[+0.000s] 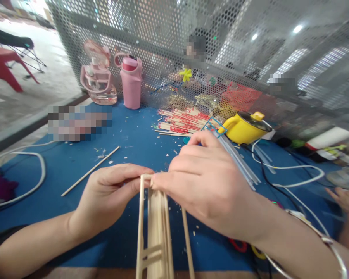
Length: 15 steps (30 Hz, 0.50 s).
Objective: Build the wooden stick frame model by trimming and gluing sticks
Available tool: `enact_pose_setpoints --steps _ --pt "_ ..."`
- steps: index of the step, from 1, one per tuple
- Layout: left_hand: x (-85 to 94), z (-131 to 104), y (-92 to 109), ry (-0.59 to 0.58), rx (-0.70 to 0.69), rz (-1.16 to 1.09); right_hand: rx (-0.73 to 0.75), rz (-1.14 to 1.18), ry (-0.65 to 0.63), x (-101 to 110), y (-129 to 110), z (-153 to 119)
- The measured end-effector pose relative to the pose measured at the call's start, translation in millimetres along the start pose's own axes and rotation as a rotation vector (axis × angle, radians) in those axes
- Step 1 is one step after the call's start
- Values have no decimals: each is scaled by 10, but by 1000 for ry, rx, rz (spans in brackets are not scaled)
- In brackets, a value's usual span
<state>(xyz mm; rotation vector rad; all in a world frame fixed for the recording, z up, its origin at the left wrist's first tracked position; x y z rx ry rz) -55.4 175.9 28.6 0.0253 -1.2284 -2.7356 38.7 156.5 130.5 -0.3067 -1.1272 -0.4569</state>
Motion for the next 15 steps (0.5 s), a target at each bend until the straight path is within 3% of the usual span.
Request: enact_pose_setpoints --steps 7,11,15 --pt "-5 -64 -323 109 245 -173 -337 175 148 -71 475 -139" --pt "-39 -80 -491 56 302 -218 -699 443 8 -471 792 -453" --pt "-98 -120 -649 0 340 -214 -914 786 -146 -948 810 -771"
Point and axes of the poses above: each hand's wrist, its own z-axis towards the middle knuckle, its own x-axis out of the back of the hand, y = z × x, the point moved 10 cm from there along z, towards the middle knuckle, and after that the axes turned 15 degrees about -x, right-handed, at the moved point
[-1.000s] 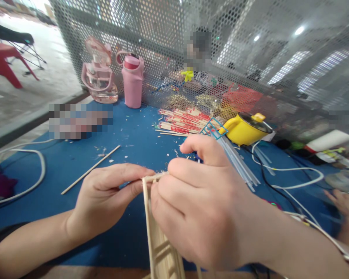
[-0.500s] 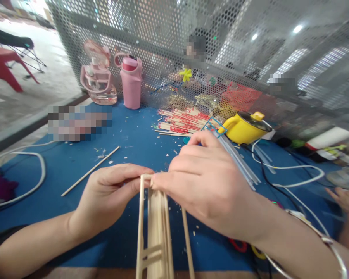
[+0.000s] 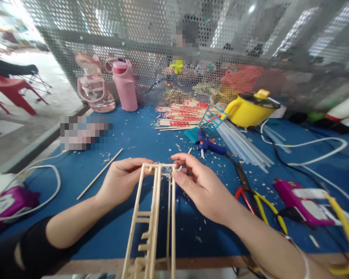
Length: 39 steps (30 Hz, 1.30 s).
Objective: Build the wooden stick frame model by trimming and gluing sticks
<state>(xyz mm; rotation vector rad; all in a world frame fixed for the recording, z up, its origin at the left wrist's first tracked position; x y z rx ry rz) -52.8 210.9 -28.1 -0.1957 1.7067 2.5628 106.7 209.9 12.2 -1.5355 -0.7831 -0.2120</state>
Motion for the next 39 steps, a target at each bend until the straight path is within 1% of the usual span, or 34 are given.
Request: enact_pose_setpoints --steps 3,6,8,10,11,13,14,16,19,22,24,28,33,39 --pt "-32 -17 -85 -57 39 46 -3 129 2 -87 111 -7" --pt "-93 -44 -99 -165 110 -30 18 219 17 -102 172 13" --pt "-70 -16 -5 -187 104 -67 15 256 8 -106 219 22" --pt "-50 47 142 -207 59 -34 12 273 13 -92 254 16" --pt "-73 76 213 -240 37 6 14 278 23 -78 264 8" --pt "-178 104 305 -343 23 117 17 275 41 -56 269 -10" --pt "-233 106 325 -390 28 185 20 269 50 -47 266 -17" --pt "-299 106 350 -432 33 326 20 253 57 -42 260 -21" --pt "-337 100 417 -422 -16 489 27 228 66 -36 248 -18" --pt "-355 93 520 -390 -97 585 32 191 74 -36 248 -14" --pt "-357 98 571 -370 -126 638 30 180 77 -38 256 -12" --pt "-382 119 613 -374 -135 707 20 174 78 -47 276 -5" --pt "-404 117 608 -404 -123 761 -4 166 71 -68 303 1" --pt "-398 114 609 -384 -127 807 -4 177 73 -70 303 9"
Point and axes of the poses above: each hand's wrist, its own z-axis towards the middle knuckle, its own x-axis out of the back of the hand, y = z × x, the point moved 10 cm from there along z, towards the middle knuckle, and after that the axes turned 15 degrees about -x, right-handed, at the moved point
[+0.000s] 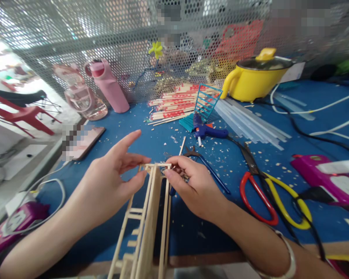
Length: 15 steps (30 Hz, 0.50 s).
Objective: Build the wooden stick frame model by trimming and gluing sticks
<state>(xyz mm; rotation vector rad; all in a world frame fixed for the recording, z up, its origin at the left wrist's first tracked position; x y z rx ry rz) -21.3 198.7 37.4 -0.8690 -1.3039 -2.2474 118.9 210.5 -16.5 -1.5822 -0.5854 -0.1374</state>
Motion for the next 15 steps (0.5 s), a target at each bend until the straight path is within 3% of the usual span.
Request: enact_pose_setpoints --steps 15 --pt "1 -17 -17 1 45 42 5 -2 -11 0 6 -7"
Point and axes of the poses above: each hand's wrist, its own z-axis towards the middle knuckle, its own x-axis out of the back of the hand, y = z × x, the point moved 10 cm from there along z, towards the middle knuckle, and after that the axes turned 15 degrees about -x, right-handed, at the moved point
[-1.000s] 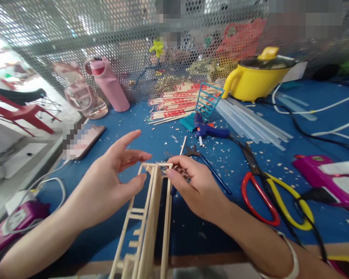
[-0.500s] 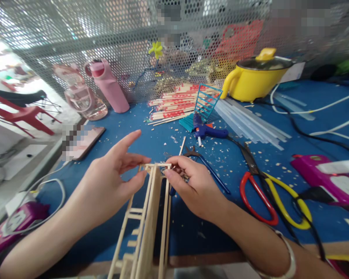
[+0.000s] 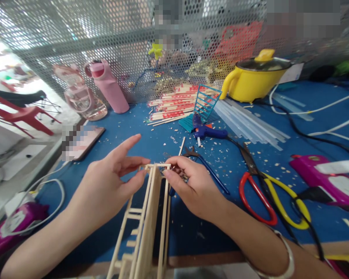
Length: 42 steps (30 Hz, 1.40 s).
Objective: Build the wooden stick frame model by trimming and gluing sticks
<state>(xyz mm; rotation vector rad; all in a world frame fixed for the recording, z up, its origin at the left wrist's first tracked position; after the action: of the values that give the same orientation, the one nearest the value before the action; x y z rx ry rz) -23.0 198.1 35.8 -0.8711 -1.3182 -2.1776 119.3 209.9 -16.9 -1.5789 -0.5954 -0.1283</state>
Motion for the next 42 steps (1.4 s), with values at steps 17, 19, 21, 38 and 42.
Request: enact_pose_setpoints --steps 17,19,21,38,42 --pt "-1 -21 16 23 -32 -69 -14 5 -7 -2 -17 17" --pt "4 -32 29 22 -39 -96 -12 6 -6 -1 -14 17" --pt "14 -38 40 14 -42 -92 -11 4 -6 -3 -9 14" --pt "-34 -1 -26 8 35 -117 -10 -9 2 5 -16 11" --pt "-38 -1 -37 -3 42 -114 -7 -11 -2 -1 -9 10"
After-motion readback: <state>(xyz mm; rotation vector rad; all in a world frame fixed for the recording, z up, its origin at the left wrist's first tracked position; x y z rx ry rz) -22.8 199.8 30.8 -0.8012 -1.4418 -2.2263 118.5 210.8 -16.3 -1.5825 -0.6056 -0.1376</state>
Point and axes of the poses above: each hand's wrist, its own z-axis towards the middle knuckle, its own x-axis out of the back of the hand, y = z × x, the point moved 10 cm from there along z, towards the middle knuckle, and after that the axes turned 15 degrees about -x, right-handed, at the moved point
